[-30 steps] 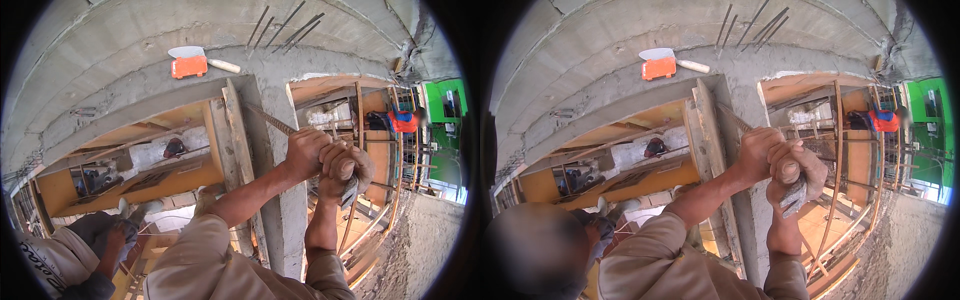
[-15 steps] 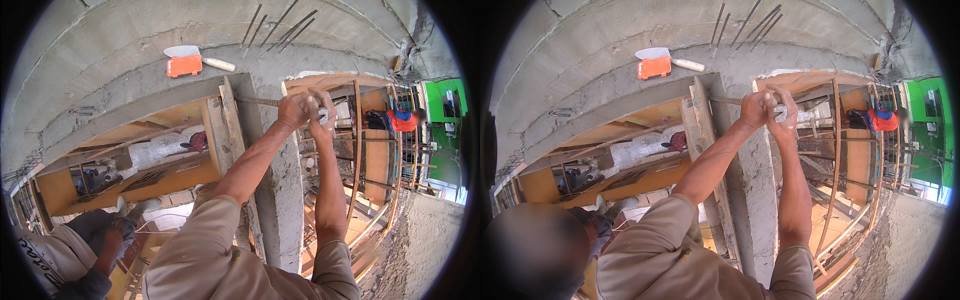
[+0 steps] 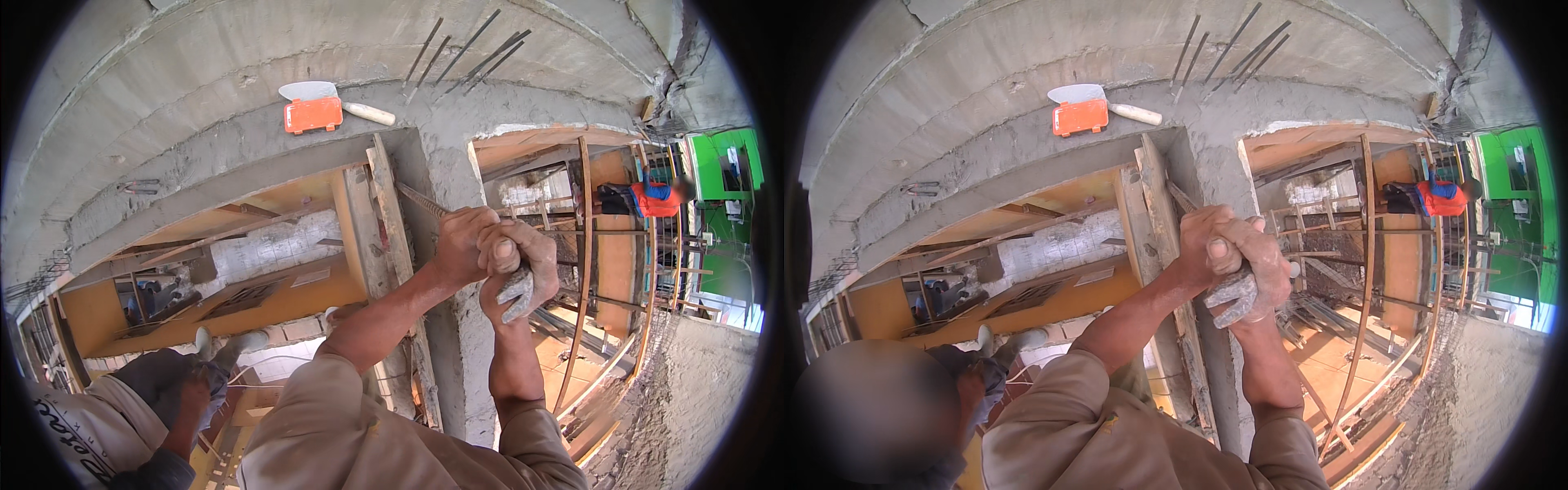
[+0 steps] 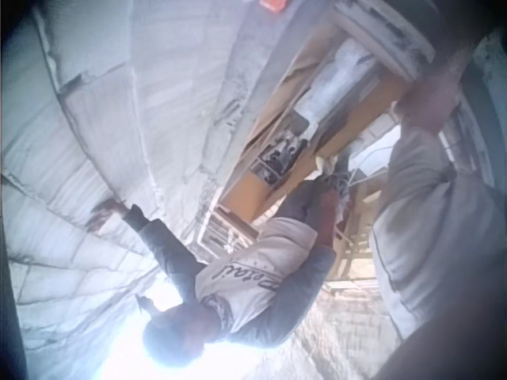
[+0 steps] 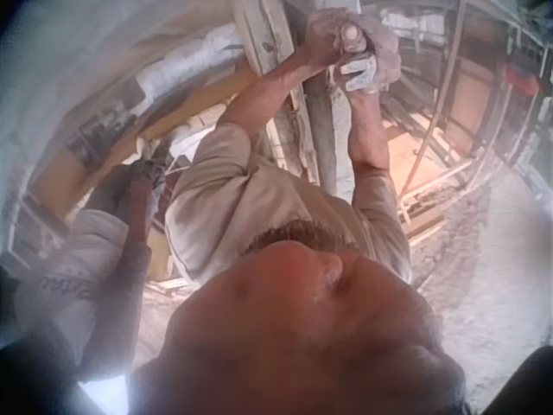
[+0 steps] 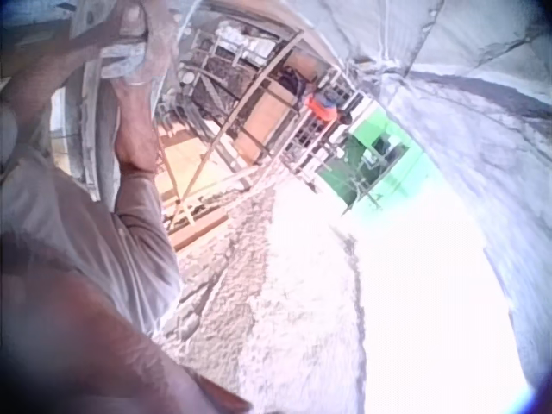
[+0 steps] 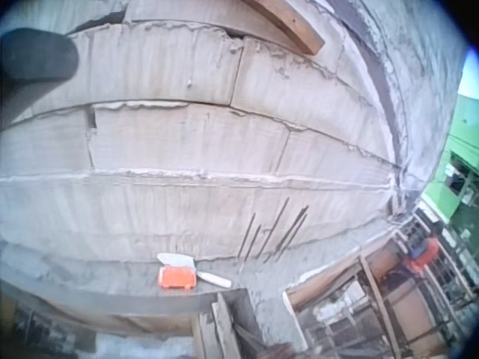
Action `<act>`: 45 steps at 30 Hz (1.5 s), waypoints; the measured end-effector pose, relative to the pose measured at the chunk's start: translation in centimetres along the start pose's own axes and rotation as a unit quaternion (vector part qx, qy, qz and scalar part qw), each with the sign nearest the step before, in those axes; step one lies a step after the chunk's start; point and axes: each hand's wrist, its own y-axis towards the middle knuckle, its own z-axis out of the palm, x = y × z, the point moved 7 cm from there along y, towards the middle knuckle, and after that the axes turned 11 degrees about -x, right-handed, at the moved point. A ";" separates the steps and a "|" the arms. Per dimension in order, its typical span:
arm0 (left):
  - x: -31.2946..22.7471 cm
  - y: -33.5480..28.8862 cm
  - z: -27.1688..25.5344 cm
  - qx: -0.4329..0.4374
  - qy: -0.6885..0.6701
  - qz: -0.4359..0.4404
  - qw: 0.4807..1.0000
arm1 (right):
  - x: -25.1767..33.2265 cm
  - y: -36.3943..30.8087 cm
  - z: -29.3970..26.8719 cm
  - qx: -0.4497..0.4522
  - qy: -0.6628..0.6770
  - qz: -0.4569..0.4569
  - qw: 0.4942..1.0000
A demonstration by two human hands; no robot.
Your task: The person inserts a long steel rebar into a concrete beam opening and pushes it into place. The person then uses a hammer to tap the rebar further into the beam. The person continues to adjust and secure the rebar within the beam structure.
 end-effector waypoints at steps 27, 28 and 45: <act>13.5 -3.6 10.2 0.183 0.107 -0.096 0.973 | -15.2 -0.5 -3.2 -0.054 0.044 0.224 0.972; 11.6 -2.8 9.9 0.143 0.092 -0.080 0.982 | -13.8 -0.1 -3.9 -0.077 0.052 0.195 0.976; 14.6 -6.2 8.9 0.114 0.099 -0.055 0.987 | -15.6 -2.4 -3.8 -0.041 -0.035 0.188 0.981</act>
